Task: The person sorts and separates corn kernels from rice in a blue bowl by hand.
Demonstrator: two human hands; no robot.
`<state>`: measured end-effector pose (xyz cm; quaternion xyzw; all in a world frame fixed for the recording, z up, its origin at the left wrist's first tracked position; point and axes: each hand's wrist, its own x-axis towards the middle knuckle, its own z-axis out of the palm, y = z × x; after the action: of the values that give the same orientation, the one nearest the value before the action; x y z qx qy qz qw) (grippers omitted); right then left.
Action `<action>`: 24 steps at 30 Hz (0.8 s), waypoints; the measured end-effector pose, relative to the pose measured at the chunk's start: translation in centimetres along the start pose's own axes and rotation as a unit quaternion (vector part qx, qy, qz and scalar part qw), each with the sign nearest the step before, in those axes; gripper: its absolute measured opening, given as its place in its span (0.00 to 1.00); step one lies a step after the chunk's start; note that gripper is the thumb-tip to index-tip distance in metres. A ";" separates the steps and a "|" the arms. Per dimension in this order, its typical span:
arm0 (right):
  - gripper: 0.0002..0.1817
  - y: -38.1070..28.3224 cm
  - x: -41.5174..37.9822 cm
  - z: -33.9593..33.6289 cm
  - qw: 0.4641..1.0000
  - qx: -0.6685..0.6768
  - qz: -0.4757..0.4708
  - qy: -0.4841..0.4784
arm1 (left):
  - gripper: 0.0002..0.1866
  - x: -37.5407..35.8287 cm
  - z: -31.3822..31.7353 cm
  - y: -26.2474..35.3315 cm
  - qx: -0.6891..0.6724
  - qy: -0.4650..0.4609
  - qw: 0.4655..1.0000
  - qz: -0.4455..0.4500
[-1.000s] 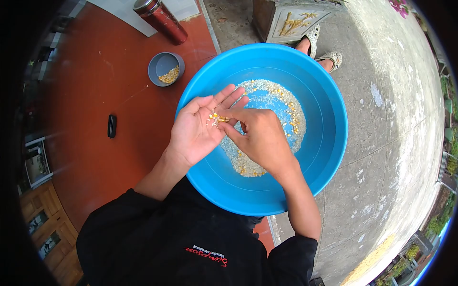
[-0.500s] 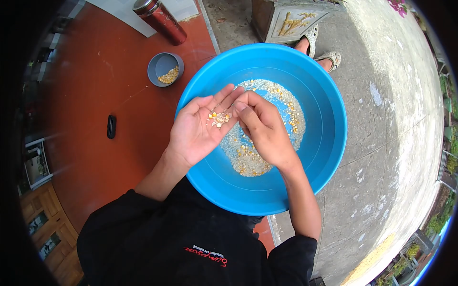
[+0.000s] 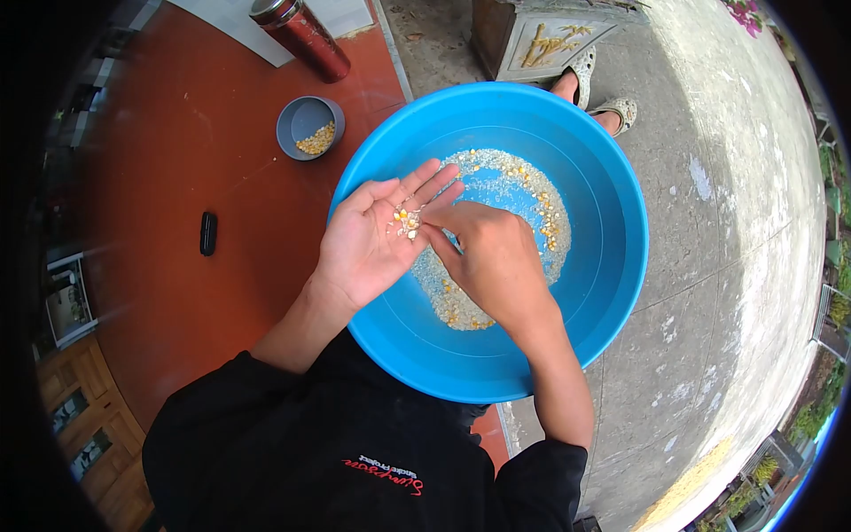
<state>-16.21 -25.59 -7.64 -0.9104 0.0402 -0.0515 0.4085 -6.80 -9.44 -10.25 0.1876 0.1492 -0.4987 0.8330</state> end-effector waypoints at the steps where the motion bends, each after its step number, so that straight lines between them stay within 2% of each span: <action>1: 0.08 0.1 0.0 0.2 1.000 -0.007 -0.003 0.005 | 0.28 0.0 0.0 0.0 0.002 0.005 1.000 0.002; 6: 0.06 0.3 0.1 0.5 0.999 -0.019 -0.007 0.026 | 0.28 -0.2 0.6 0.0 0.008 0.006 1.000 0.010; 15: 0.09 -0.6 0.5 -1.0 0.996 0.052 0.073 0.010 | 0.29 -0.4 0.8 -0.1 -0.002 -0.006 1.000 0.004; 21: 0.11 0.1 0.4 0.3 0.998 0.030 0.011 0.047 | 0.33 -0.1 0.5 -0.1 0.016 -0.021 1.000 0.003; 24: 0.11 0.3 0.2 0.7 0.999 0.005 0.008 0.039 | 0.33 -0.2 0.5 -0.2 0.026 -0.018 1.000 0.004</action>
<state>-15.91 -25.34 -8.34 -0.9054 0.0638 -0.0841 0.4113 -7.05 -9.55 -9.77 0.2006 0.1208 -0.5022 0.8324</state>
